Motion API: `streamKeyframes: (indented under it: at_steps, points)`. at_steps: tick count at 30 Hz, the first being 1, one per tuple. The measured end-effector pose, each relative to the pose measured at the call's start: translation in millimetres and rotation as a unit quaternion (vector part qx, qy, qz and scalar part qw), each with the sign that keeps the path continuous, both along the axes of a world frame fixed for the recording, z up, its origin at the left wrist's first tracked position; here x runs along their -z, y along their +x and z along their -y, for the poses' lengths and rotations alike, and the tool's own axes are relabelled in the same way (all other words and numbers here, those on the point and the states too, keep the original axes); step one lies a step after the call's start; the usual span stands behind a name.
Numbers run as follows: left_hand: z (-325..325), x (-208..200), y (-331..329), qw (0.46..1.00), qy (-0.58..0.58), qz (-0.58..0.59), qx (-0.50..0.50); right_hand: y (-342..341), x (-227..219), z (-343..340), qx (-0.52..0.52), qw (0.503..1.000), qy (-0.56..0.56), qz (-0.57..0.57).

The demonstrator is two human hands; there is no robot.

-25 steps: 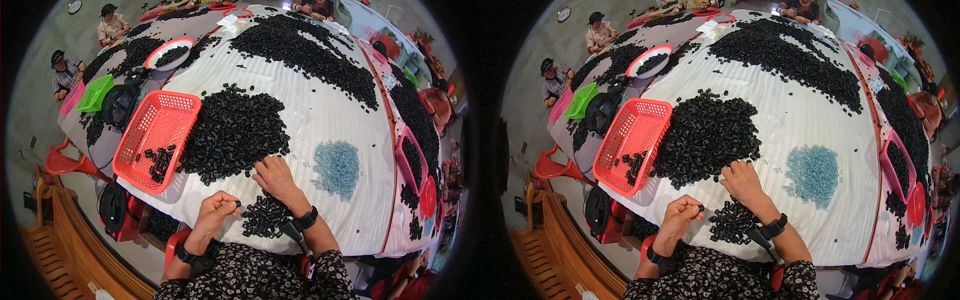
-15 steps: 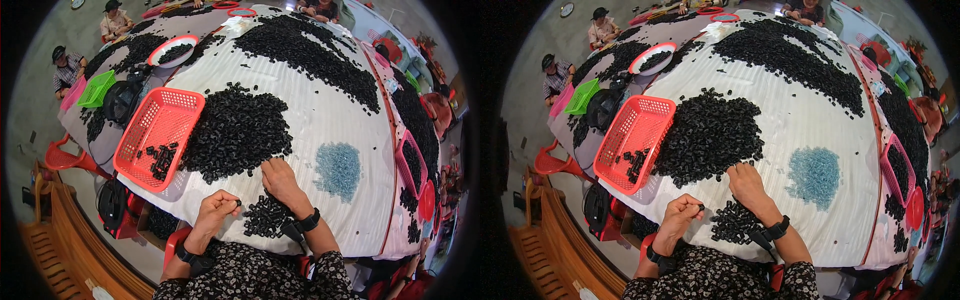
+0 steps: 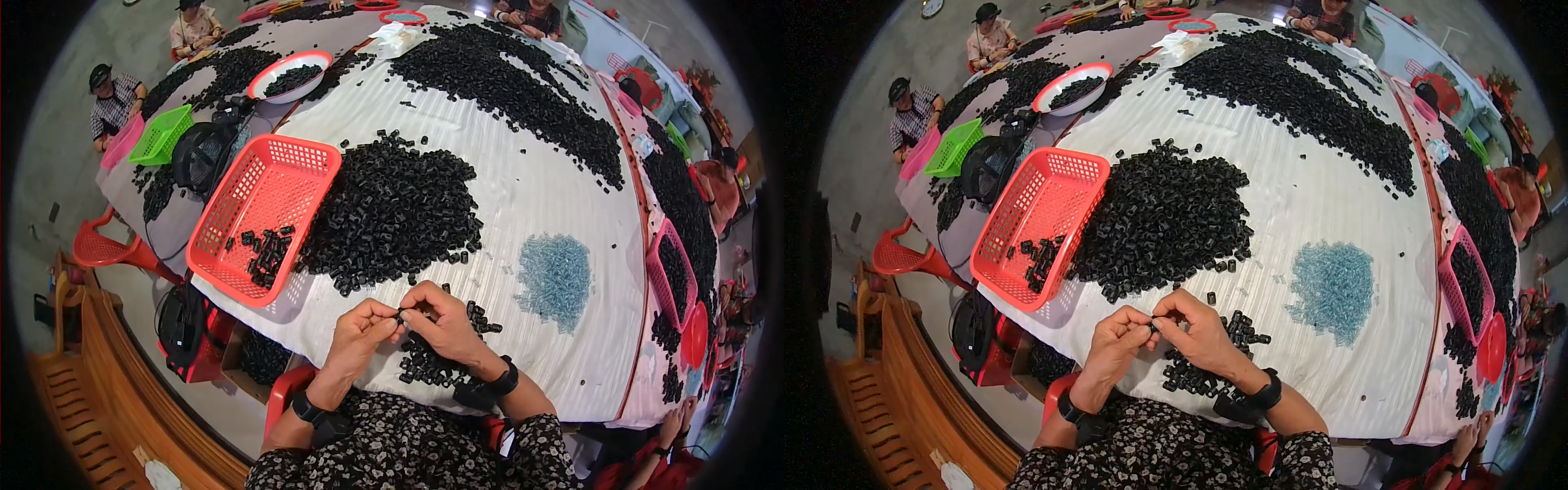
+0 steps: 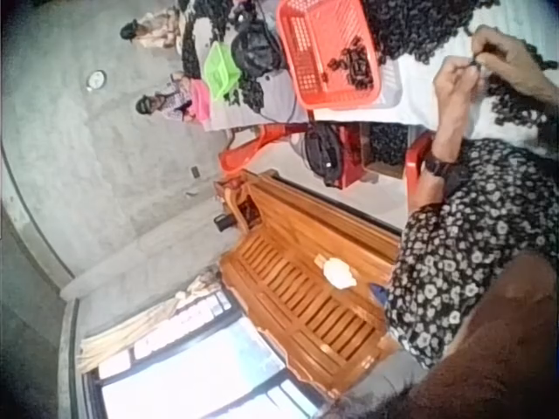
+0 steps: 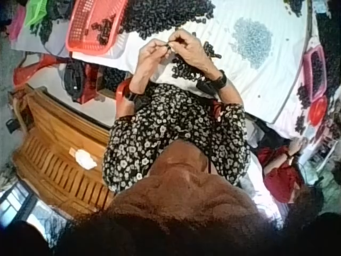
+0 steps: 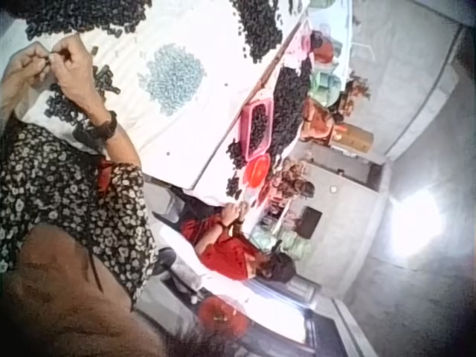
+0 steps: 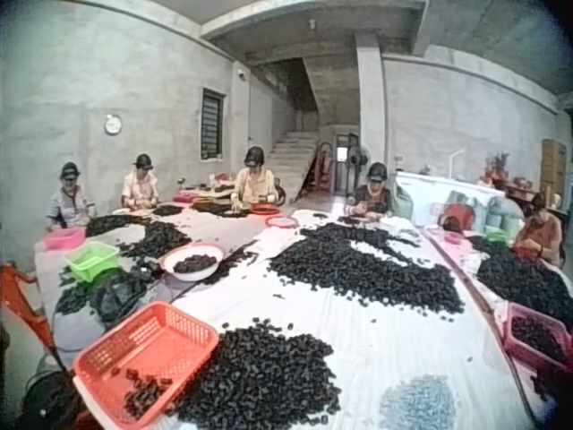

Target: Assembling small black plastic components by hand at a workbench.

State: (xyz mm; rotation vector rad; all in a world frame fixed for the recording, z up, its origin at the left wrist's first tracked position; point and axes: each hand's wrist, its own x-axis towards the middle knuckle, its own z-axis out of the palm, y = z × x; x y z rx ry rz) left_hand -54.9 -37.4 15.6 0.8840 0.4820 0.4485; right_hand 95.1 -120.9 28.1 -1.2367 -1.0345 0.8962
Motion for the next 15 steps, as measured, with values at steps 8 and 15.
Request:
streamKeyframes:
  at_steps: [8, 15]
  points:
    - [0.5, 3.7, -0.9, 1.0, 0.005, 0.011, -0.01, 7.4, -17.4, 2.0, -0.049, 0.99, -0.039, 0.128]
    - [1.4, 3.8, 0.8, 0.999, 0.044, -0.012, -0.01, 10.3, -23.6, 5.5, -0.042, 0.976, -0.031, 0.212]
